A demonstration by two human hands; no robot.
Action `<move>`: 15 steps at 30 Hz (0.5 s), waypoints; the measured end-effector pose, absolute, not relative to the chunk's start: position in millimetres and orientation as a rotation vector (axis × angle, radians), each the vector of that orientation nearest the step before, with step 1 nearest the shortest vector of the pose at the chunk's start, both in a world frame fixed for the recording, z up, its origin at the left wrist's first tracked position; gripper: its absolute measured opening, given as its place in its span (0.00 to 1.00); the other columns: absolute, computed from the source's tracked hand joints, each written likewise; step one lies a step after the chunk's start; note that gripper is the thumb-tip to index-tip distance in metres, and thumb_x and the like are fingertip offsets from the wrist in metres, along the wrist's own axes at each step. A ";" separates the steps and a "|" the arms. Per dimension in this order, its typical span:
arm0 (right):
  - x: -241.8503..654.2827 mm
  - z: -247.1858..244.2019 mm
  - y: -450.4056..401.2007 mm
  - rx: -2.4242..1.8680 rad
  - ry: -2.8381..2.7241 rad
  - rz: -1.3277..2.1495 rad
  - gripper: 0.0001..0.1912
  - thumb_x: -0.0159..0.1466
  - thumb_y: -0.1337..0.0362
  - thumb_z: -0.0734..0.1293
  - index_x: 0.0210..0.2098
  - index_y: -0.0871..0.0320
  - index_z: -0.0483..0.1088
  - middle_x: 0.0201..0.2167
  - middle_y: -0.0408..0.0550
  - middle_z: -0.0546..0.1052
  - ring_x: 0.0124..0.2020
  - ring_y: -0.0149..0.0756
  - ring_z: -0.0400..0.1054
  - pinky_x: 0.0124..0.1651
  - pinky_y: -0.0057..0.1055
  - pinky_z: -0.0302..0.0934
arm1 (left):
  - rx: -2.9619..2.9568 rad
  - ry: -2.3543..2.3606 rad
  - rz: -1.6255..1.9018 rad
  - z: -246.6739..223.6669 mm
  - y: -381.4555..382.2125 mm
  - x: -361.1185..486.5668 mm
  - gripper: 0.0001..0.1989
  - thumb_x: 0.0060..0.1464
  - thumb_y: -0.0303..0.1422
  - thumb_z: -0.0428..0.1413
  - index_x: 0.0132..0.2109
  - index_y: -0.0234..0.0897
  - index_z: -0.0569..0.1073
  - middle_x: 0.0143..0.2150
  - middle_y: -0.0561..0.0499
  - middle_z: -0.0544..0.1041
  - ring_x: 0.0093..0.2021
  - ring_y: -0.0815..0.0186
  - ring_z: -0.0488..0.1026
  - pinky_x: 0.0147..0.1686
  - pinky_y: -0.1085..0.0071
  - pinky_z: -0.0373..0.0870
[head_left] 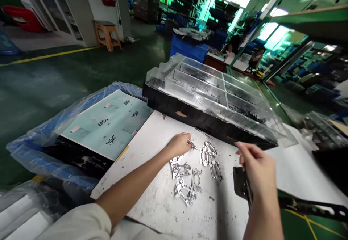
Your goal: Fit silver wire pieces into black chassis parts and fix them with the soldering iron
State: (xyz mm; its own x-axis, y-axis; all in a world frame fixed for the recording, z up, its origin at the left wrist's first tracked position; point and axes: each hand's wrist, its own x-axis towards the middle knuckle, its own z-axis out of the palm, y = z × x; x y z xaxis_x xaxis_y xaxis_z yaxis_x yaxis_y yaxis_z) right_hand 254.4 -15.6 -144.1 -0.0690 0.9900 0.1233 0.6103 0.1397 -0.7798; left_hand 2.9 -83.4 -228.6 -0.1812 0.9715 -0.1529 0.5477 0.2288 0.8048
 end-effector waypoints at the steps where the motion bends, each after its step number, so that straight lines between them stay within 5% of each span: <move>1: 253.9 -125.8 0.5 -1.529 -1.809 0.576 0.26 0.64 0.41 0.66 0.43 0.57 0.77 0.26 0.47 0.75 0.23 0.36 0.65 0.25 0.31 0.58 | 1.332 1.815 0.868 -224.6 -90.1 0.4 0.08 0.60 0.35 0.59 0.43 0.36 0.72 0.45 0.44 0.78 0.48 0.55 0.76 0.48 0.58 0.72; 4: 236.4 -79.2 71.4 -1.575 -1.983 0.275 0.18 0.69 0.50 0.64 0.47 0.55 0.76 0.42 0.54 0.79 0.40 0.43 0.72 0.37 0.35 0.64 | 1.123 1.711 1.035 -210.4 -115.8 -4.4 0.09 0.63 0.40 0.52 0.42 0.38 0.66 0.34 0.48 0.76 0.37 0.57 0.79 0.35 0.65 0.73; 6: 213.4 -62.1 121.8 -1.591 -2.184 0.387 0.13 0.69 0.54 0.68 0.45 0.57 0.76 0.41 0.51 0.79 0.39 0.39 0.73 0.40 0.35 0.67 | 1.026 1.597 1.108 -203.1 -138.5 -5.1 0.12 0.63 0.43 0.50 0.42 0.39 0.63 0.31 0.49 0.76 0.33 0.58 0.80 0.30 0.67 0.72; 9: 173.4 -57.1 173.1 -1.605 -2.501 0.510 0.13 0.70 0.56 0.69 0.45 0.61 0.73 0.41 0.47 0.77 0.38 0.35 0.73 0.42 0.35 0.72 | 0.881 1.445 1.239 -204.4 -177.1 -2.3 0.17 0.61 0.49 0.52 0.41 0.39 0.61 0.35 0.48 0.75 0.34 0.58 0.81 0.29 0.67 0.72; 13: 142.3 -65.8 196.1 -1.559 -2.759 0.384 0.13 0.70 0.58 0.69 0.47 0.61 0.73 0.45 0.49 0.76 0.43 0.37 0.73 0.46 0.37 0.72 | 0.272 1.017 1.443 -233.7 -211.9 3.8 0.26 0.47 0.50 0.68 0.43 0.39 0.68 0.46 0.43 0.77 0.40 0.56 0.80 0.33 0.67 0.70; 15: 140.9 -70.5 200.3 -1.523 -2.821 0.316 0.13 0.70 0.57 0.69 0.47 0.61 0.73 0.46 0.49 0.76 0.44 0.38 0.73 0.47 0.38 0.72 | 0.141 0.883 1.441 -251.1 -216.2 4.0 0.28 0.39 0.52 0.71 0.38 0.39 0.70 0.43 0.42 0.78 0.42 0.52 0.80 0.38 0.63 0.71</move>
